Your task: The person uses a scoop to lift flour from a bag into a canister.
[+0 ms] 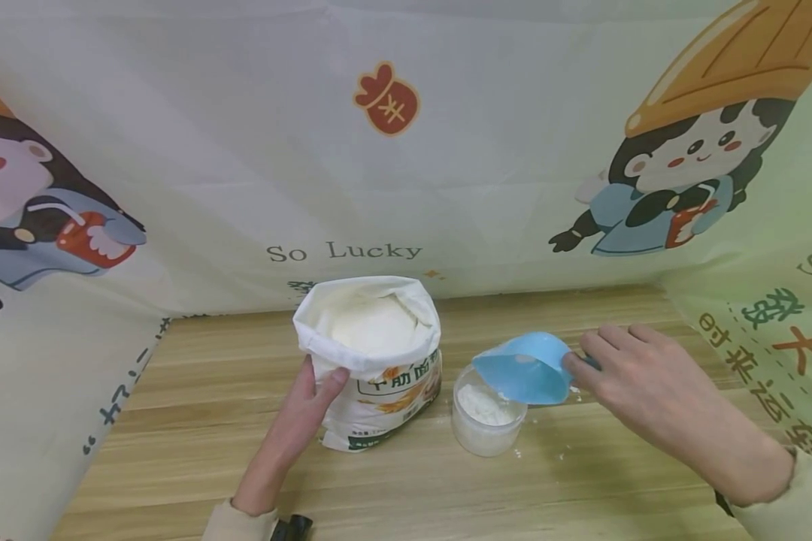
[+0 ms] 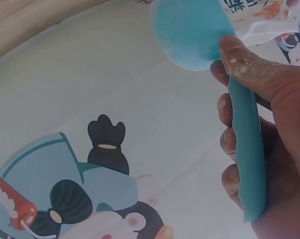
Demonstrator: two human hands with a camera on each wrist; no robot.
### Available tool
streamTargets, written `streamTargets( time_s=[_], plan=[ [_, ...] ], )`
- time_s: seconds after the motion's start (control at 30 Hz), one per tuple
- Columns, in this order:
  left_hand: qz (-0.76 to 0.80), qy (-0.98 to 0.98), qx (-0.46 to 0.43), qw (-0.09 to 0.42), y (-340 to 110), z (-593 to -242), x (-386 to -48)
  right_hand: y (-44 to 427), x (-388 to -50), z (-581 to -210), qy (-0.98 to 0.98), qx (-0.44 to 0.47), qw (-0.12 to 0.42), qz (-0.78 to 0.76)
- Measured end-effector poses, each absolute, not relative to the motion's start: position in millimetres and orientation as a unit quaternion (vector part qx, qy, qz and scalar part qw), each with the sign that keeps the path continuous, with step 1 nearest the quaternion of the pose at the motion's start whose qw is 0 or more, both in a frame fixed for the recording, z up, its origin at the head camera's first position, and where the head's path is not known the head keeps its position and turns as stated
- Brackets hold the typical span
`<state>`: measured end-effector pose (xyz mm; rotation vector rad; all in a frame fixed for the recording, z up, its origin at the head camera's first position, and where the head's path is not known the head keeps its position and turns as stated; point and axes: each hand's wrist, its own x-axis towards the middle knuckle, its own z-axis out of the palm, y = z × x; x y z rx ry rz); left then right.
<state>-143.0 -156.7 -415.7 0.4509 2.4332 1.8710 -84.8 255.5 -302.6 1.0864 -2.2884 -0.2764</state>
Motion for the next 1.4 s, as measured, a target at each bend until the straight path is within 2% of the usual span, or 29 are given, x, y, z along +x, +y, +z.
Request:
streamTargets(
  time_s=[0.43, 0.6, 0.8, 1.2, 1.4],
  plan=[
    [0.609, 0.783, 0.127, 0.005, -159, -412, -142, 262, -90, -309, -0.870, 0.377, 0.314, -0.054],
    [0.612, 0.780, 0.134, -0.007, -161, -412, -141, 265, -89, -301, -0.870, 0.364, 0.331, -0.026],
    [0.614, 0.776, 0.140, 0.007, -162, -414, -140, 264, -90, -287, -0.880, 0.324, 0.347, -0.005],
    [0.610, 0.783, 0.117, 0.026, -159, -414, -139, 225, -107, -275, -0.874, 0.316, 0.368, 0.030],
    [0.614, 0.781, 0.115, 0.022, -158, -415, -139, 200, -118, -268, -0.875, 0.319, 0.362, 0.041]
  ],
)
